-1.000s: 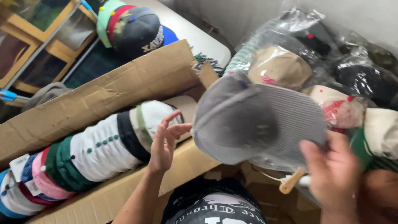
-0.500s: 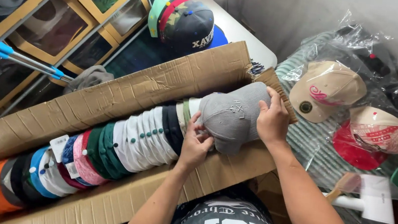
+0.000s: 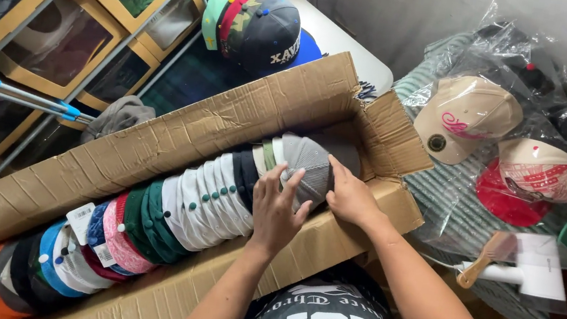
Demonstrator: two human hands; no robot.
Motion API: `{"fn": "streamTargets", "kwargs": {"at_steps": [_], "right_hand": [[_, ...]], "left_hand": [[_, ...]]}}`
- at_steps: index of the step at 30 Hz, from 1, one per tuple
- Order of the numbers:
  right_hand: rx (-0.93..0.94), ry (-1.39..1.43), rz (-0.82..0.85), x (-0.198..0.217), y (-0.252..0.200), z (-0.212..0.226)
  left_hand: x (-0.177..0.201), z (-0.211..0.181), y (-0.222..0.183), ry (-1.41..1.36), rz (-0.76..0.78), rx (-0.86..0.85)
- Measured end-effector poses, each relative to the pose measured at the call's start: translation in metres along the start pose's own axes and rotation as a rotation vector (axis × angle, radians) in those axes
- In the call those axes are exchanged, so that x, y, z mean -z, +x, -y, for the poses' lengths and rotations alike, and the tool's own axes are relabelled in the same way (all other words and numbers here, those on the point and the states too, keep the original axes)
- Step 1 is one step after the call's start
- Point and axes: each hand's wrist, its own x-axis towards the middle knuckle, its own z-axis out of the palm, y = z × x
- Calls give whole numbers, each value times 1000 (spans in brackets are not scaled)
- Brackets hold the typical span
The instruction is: Organizing and packing various baseball caps into a cardboard box at a packing station.
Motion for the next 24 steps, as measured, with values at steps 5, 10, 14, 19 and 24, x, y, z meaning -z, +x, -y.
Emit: {"fn": "streamTargets", "kwargs": {"at_steps": [5,10,14,19,24], "right_hand": [[-15,47,-135,2,-16,18],[118,93,-121,7,-14,23],[164,175,-24,11,-16,22],[266,119,-129,10,-42,21],[507,347,-638,49,-122,21]], "left_hand": [[-17,6,16,134,296,-52],[-37,2,18,220,345,-7],[-54,12,26,256,240,-19],[-52,8,35,238,292,27],[-42,-23,54,301,300,-171]]}}
